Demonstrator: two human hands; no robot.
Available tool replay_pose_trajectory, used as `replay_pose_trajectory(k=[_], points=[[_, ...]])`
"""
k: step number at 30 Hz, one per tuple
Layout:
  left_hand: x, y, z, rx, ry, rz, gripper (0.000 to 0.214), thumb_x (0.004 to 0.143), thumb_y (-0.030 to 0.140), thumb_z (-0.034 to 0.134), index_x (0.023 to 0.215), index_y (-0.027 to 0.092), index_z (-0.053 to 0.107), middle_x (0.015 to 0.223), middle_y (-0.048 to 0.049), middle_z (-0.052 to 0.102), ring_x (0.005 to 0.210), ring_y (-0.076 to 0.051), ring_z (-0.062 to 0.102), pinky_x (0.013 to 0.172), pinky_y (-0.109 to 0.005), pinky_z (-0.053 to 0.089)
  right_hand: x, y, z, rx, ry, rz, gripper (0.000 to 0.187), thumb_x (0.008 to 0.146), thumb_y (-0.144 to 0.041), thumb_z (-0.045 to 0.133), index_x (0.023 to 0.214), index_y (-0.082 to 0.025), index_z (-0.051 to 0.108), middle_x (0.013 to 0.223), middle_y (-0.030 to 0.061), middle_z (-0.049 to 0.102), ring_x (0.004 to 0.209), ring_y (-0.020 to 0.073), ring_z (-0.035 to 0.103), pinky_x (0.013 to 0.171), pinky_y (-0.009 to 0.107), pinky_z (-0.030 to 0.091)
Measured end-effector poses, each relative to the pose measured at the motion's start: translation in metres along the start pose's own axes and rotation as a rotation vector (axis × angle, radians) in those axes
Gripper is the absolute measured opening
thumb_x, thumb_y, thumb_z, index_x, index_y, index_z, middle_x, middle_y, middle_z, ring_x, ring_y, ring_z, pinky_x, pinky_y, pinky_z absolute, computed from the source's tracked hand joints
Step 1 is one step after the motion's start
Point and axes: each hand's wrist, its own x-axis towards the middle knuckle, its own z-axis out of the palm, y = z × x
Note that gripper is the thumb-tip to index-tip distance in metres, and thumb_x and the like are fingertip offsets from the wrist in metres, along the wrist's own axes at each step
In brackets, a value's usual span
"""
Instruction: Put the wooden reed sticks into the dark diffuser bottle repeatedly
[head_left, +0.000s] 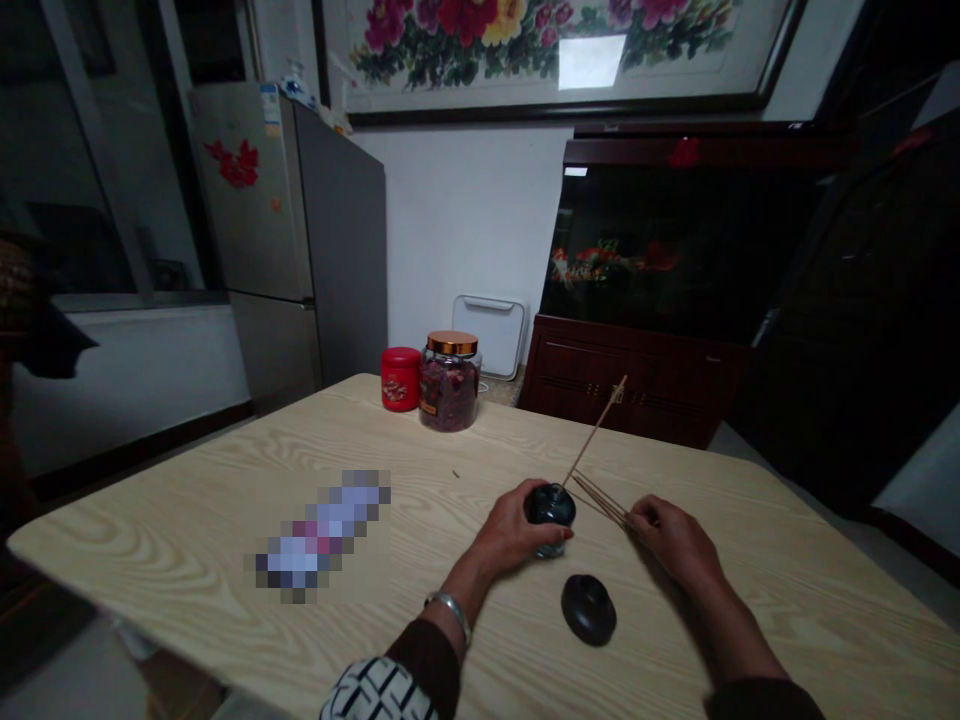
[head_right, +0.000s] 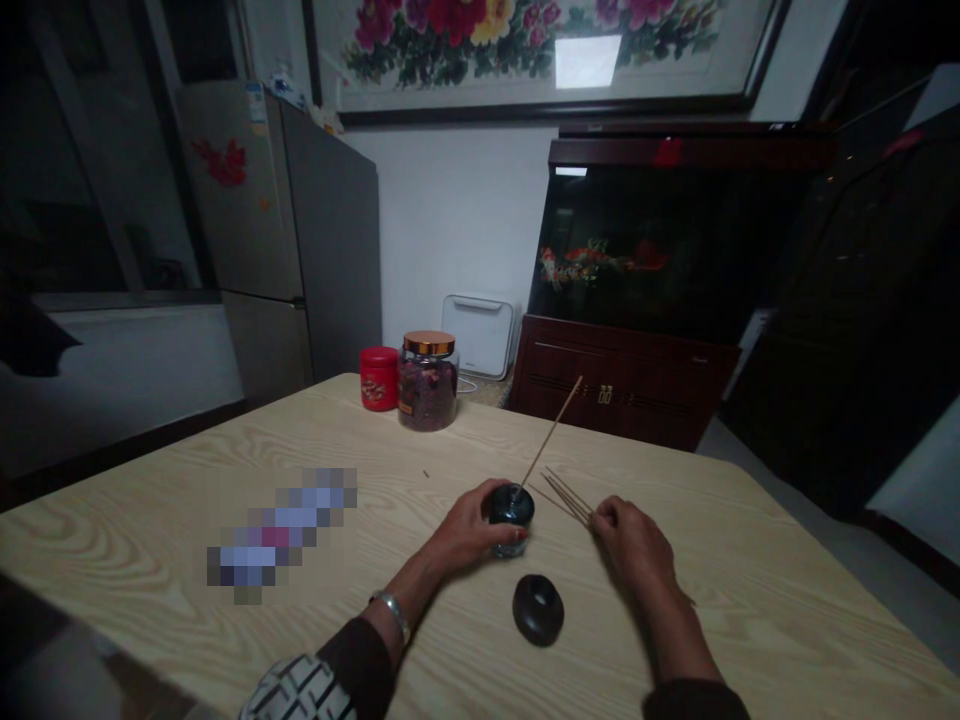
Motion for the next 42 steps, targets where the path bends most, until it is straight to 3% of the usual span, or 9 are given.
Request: replay_pose_trajectory(k=[9, 18, 25, 31, 36, 39, 42], points=[[0.0, 0.0, 0.001, 0.008, 0.007, -0.003, 0.064, 0.06, 0.033, 0.089, 0.117, 0.017, 0.065, 0.104, -0.0095, 0.07, 0.099, -0.027, 0.064, 0.091, -0.041, 0.051, -0.006, -0.014, 0.011, -0.252, -0.112, -0.05, 0.01, 0.083, -0.028, 0.055, 0.079, -0.024, 0.063, 0.082, 0.0054, 0.071, 0.078, 0.0216, 0.063, 0.062, 0.029, 0.032], [0.002, -0.006, 0.0, -0.003, -0.004, 0.011, 0.064, 0.06, 0.033, 0.089, 0.117, 0.017, 0.065, 0.103, -0.0095, 0.069, 0.1, -0.028, 0.065, 0.092, -0.042, 0.051, -0.004, -0.024, -0.003, -0.224, -0.066, -0.052, 0.024, 0.092, -0.033, 0.041, 0.085, -0.025, 0.063, 0.087, 0.005, 0.072, 0.078, 0.0201, 0.063, 0.061, 0.028, 0.034], [0.003, -0.006, 0.001, -0.017, -0.015, 0.006, 0.065, 0.06, 0.032, 0.089, 0.118, 0.016, 0.064, 0.102, -0.0099, 0.069, 0.1, -0.028, 0.064, 0.092, -0.043, 0.051, -0.007, -0.02, 0.0, -0.256, -0.173, -0.055, 0.01, 0.081, -0.03, 0.056, 0.078, -0.024, 0.064, 0.083, 0.0052, 0.072, 0.081, 0.0226, 0.064, 0.062, 0.03, 0.032], [0.002, -0.004, 0.0, -0.024, -0.014, 0.0, 0.065, 0.059, 0.033, 0.089, 0.116, 0.016, 0.065, 0.101, -0.0101, 0.069, 0.099, -0.028, 0.065, 0.092, -0.043, 0.051, -0.006, -0.015, 0.006, -0.233, -0.183, -0.07, 0.01, 0.079, -0.026, 0.058, 0.072, -0.024, 0.065, 0.077, 0.0054, 0.072, 0.076, 0.0221, 0.063, 0.06, 0.029, 0.031], [0.002, -0.004, 0.0, -0.021, -0.002, -0.001, 0.065, 0.059, 0.033, 0.089, 0.117, 0.016, 0.065, 0.102, -0.0101, 0.069, 0.099, -0.028, 0.065, 0.092, -0.043, 0.051, -0.005, -0.017, 0.008, -0.149, -0.144, -0.082, 0.012, 0.077, -0.024, 0.059, 0.066, -0.023, 0.064, 0.07, 0.0053, 0.069, 0.066, 0.0204, 0.06, 0.057, 0.03, 0.03], [0.001, -0.002, 0.0, -0.016, 0.0, -0.005, 0.066, 0.058, 0.033, 0.089, 0.117, 0.016, 0.065, 0.102, -0.0102, 0.069, 0.099, -0.028, 0.065, 0.092, -0.043, 0.051, -0.001, -0.022, 0.001, -0.027, -0.079, -0.099, 0.016, 0.082, -0.031, 0.054, 0.072, -0.023, 0.064, 0.073, 0.0048, 0.07, 0.068, 0.0194, 0.061, 0.058, 0.029, 0.037], [0.001, 0.001, 0.0, -0.015, -0.007, -0.006, 0.066, 0.058, 0.033, 0.089, 0.117, 0.016, 0.066, 0.102, -0.0105, 0.07, 0.099, -0.028, 0.065, 0.092, -0.043, 0.051, 0.003, -0.036, -0.015, 0.319, 0.077, -0.069, 0.023, 0.085, -0.042, 0.053, 0.085, -0.021, 0.064, 0.08, 0.0058, 0.07, 0.067, 0.0171, 0.061, 0.057, 0.028, 0.043]])
